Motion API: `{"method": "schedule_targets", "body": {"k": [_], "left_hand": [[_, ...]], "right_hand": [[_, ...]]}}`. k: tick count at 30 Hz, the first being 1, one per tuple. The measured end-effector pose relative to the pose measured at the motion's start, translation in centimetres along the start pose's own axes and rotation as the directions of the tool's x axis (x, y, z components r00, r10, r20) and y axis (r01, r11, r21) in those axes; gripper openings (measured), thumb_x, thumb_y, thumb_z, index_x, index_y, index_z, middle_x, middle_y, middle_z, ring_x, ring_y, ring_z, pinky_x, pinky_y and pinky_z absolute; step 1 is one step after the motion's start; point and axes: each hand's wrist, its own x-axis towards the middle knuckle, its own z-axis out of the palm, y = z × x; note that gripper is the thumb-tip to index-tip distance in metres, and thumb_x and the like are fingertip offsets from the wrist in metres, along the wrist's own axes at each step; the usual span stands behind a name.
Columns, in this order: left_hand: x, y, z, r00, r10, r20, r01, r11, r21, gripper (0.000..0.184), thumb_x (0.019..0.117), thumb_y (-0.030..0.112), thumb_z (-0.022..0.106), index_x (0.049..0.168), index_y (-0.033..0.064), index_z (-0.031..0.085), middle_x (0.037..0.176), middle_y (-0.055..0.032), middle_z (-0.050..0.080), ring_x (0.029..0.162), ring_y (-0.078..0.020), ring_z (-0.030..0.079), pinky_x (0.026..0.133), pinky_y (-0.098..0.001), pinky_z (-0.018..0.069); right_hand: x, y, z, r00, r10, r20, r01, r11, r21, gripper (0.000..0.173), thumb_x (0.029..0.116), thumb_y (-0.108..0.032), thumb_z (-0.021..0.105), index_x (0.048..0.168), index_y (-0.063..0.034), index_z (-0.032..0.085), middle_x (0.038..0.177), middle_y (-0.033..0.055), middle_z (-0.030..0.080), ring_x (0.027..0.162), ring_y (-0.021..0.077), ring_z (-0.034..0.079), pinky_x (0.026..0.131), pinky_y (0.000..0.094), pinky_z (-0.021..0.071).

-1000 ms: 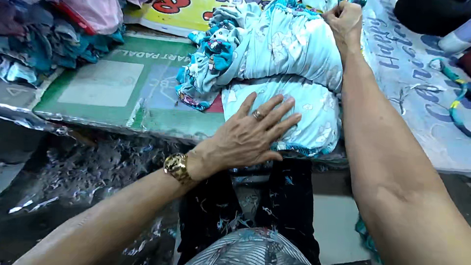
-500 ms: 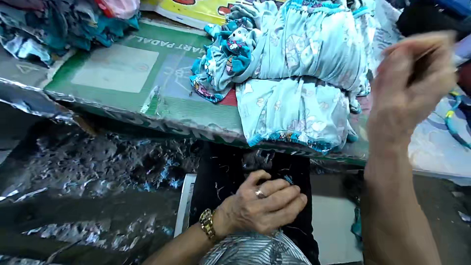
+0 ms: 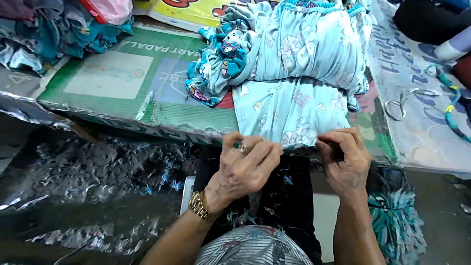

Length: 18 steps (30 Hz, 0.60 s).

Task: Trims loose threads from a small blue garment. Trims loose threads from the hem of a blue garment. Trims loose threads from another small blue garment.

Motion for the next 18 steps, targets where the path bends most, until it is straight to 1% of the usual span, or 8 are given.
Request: {"method": "schedule_targets", "body": {"k": [3, 5, 7, 10, 12, 13, 15, 18], "left_hand": [[-1.2, 0.5, -0.4, 0.998, 0.044, -0.047, -0.045, 0.999, -0.024, 0.007, 0.0993, 0.013, 0.066, 0.102, 0.0075, 0.070, 0.091, -0.0066, 0.067, 0.088, -0.0197, 0.058, 0.093, -0.0409, 0.0375], [-1.5, 0.7, -0.7, 0.997, 0.045, -0.063, -0.047, 0.998, -0.035, 0.008, 0.0997, 0.014, 0.065, 0.103, 0.0077, 0.068, 0.092, -0.0061, 0.067, 0.088, -0.0191, 0.058, 0.093, -0.0391, 0.0376], [-1.5, 0.8, -0.8, 0.996, 0.034, -0.081, -0.038, 0.998, -0.046, 0.007, 0.1003, 0.014, 0.064, 0.104, 0.0085, 0.067, 0.092, -0.0052, 0.066, 0.088, -0.0181, 0.058, 0.095, -0.0379, 0.0376], [-1.4, 1.0, -0.7, 0.996, 0.003, -0.092, -0.011, 0.996, -0.088, 0.007, 0.1018, 0.017, 0.061, 0.105, 0.0106, 0.063, 0.092, -0.0045, 0.063, 0.088, -0.0167, 0.057, 0.096, -0.0359, 0.0389], [-1.6, 1.4, -0.3, 0.995, -0.036, -0.092, 0.024, 0.991, -0.135, 0.008, 0.1027, 0.018, 0.061, 0.106, 0.0115, 0.062, 0.092, -0.0041, 0.062, 0.088, -0.0156, 0.058, 0.094, -0.0341, 0.0408], [-1.7, 1.6, -0.1, 0.994, -0.065, -0.091, 0.050, 0.986, -0.162, 0.008, 0.1030, 0.019, 0.061, 0.106, 0.0119, 0.062, 0.092, -0.0039, 0.062, 0.088, -0.0147, 0.059, 0.094, -0.0333, 0.0418], [-2.1, 1.7, 0.3, 0.987, -0.126, -0.097, 0.105, 0.974, -0.201, 0.009, 0.1027, 0.020, 0.062, 0.105, 0.0123, 0.064, 0.093, -0.0038, 0.063, 0.089, -0.0133, 0.061, 0.093, -0.0324, 0.0440], [-1.5, 1.4, 0.7, 0.981, -0.159, -0.114, 0.139, 0.976, -0.167, 0.009, 0.1028, 0.023, 0.062, 0.104, 0.0144, 0.065, 0.098, -0.0036, 0.063, 0.095, -0.0147, 0.060, 0.095, -0.0331, 0.0442]], "right_hand": [[-0.4, 0.3, -0.3, 1.000, 0.001, -0.015, 0.000, 0.998, 0.059, 0.019, 0.1003, -0.022, 0.066, 0.106, -0.0047, 0.068, 0.103, 0.0101, 0.064, 0.087, 0.0067, 0.062, 0.073, 0.0168, 0.0509], [-0.6, -0.1, -0.5, 0.999, -0.025, -0.042, 0.028, 0.997, 0.067, 0.029, 0.0997, -0.034, 0.068, 0.109, -0.0058, 0.066, 0.103, 0.0090, 0.061, 0.081, 0.0049, 0.057, 0.070, 0.0153, 0.0469], [-0.4, -0.9, -0.5, 0.994, -0.088, -0.070, 0.089, 0.996, 0.005, 0.038, 0.0956, -0.041, 0.073, 0.112, -0.0072, 0.065, 0.102, 0.0087, 0.058, 0.076, 0.0060, 0.054, 0.065, 0.0160, 0.0437], [0.4, -2.0, 0.0, 0.987, -0.157, -0.037, 0.149, 0.976, -0.157, 0.039, 0.0936, -0.036, 0.075, 0.123, -0.0106, 0.065, 0.108, 0.0135, 0.060, 0.081, 0.0170, 0.060, 0.066, 0.0261, 0.0482], [0.9, -2.3, 0.3, 0.980, -0.198, 0.029, 0.200, 0.959, -0.201, 0.036, 0.0940, -0.027, 0.073, 0.126, -0.0119, 0.067, 0.109, 0.0159, 0.063, 0.080, 0.0225, 0.062, 0.061, 0.0324, 0.0481], [1.1, -2.5, 0.5, 0.975, -0.217, 0.059, 0.224, 0.954, -0.200, 0.032, 0.0951, -0.024, 0.071, 0.125, -0.0126, 0.069, 0.109, 0.0164, 0.065, 0.079, 0.0240, 0.063, 0.059, 0.0338, 0.0481], [1.1, -2.8, 0.9, 0.967, -0.234, 0.101, 0.249, 0.952, -0.180, 0.021, 0.0956, -0.016, 0.067, 0.115, -0.0124, 0.074, 0.105, 0.0163, 0.071, 0.081, 0.0257, 0.069, 0.061, 0.0354, 0.0530], [1.4, -2.8, 1.0, 0.971, -0.228, 0.077, 0.237, 0.962, -0.135, 0.013, 0.0965, -0.015, 0.065, 0.106, -0.0111, 0.074, 0.102, 0.0147, 0.074, 0.080, 0.0231, 0.071, 0.062, 0.0326, 0.0542]]}}
